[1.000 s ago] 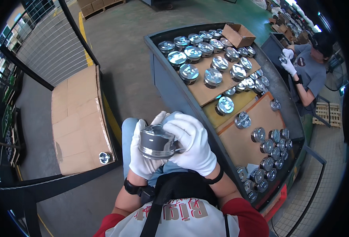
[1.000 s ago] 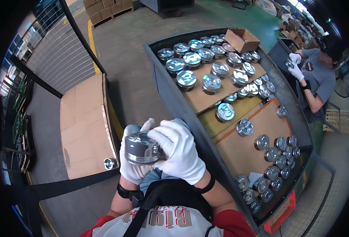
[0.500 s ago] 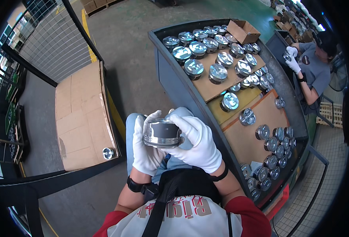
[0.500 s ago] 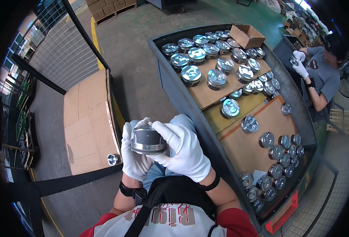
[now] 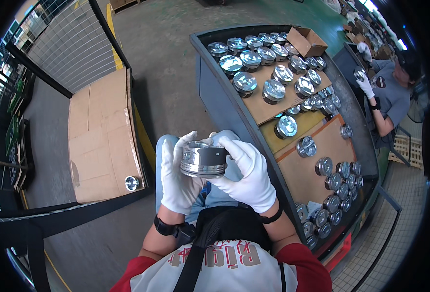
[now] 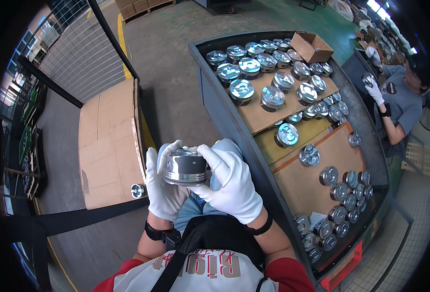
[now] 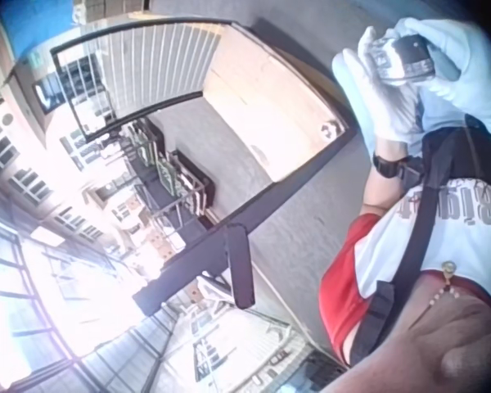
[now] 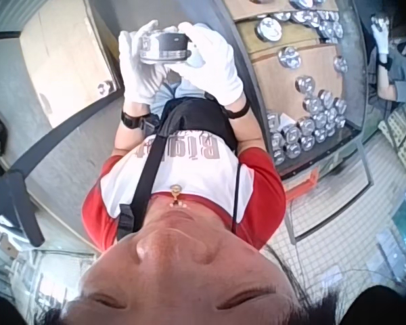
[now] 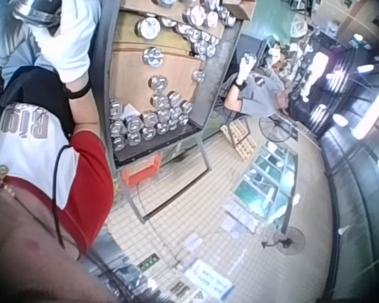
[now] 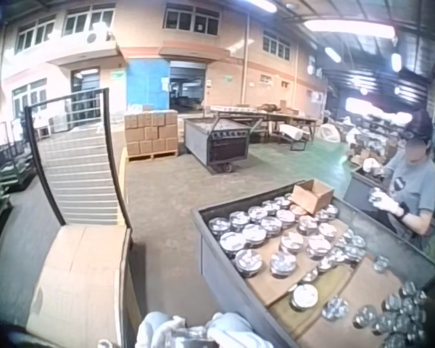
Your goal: Inspecting and sorting metal engine pistons on a factory floor.
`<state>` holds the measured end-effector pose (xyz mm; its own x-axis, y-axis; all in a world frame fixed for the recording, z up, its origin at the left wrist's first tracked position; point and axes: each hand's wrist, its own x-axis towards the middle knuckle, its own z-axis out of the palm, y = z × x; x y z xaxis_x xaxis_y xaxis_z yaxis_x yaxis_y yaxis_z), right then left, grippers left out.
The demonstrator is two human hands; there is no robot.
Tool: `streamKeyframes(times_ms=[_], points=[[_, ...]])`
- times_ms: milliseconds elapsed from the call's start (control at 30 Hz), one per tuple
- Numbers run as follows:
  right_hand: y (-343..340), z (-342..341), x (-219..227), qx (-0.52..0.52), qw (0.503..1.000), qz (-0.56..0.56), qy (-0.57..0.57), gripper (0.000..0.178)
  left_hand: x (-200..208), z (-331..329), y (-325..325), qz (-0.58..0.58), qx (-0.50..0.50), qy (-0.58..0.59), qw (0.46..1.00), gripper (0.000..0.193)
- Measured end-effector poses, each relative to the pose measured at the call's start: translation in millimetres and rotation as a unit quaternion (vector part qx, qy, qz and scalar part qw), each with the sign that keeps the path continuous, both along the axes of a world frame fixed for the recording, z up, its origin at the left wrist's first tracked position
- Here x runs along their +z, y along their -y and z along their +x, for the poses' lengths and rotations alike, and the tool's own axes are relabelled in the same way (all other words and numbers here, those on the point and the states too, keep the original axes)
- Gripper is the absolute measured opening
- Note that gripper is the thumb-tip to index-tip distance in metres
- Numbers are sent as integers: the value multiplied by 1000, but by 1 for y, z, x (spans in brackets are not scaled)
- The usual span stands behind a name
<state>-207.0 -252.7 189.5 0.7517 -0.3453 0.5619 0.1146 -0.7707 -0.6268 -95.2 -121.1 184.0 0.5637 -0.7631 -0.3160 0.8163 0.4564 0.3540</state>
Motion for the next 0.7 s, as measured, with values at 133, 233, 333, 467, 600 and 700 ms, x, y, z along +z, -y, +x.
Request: streamKeyframes(times_ms=[133, 233, 333, 467, 600, 700], points=[[-3, 1, 2, 8, 1000, 21, -11, 78, -7, 2, 0, -37, -17, -38, 998, 66], [-5, 1, 5, 16, 999, 39, -5, 83, -14, 1, 0, -45, -67, -65, 995, 67], [-6, -1, 6, 32, 997, 66, -25, 88, -17, 1, 1, -67, -89, -98, 989, 68], [-4, -1, 3, 29, 998, 62, -19, 90, -17, 1, 2, -29, -71, -60, 995, 69], [-4, 2, 1, 27, 999, 41, 10, 90, 0, -3, 5, 59, -18, 68, 996, 73], [-6, 2, 0, 13, 999, 29, -4, 87, 10, -6, 4, 119, -5, 153, 981, 75]])
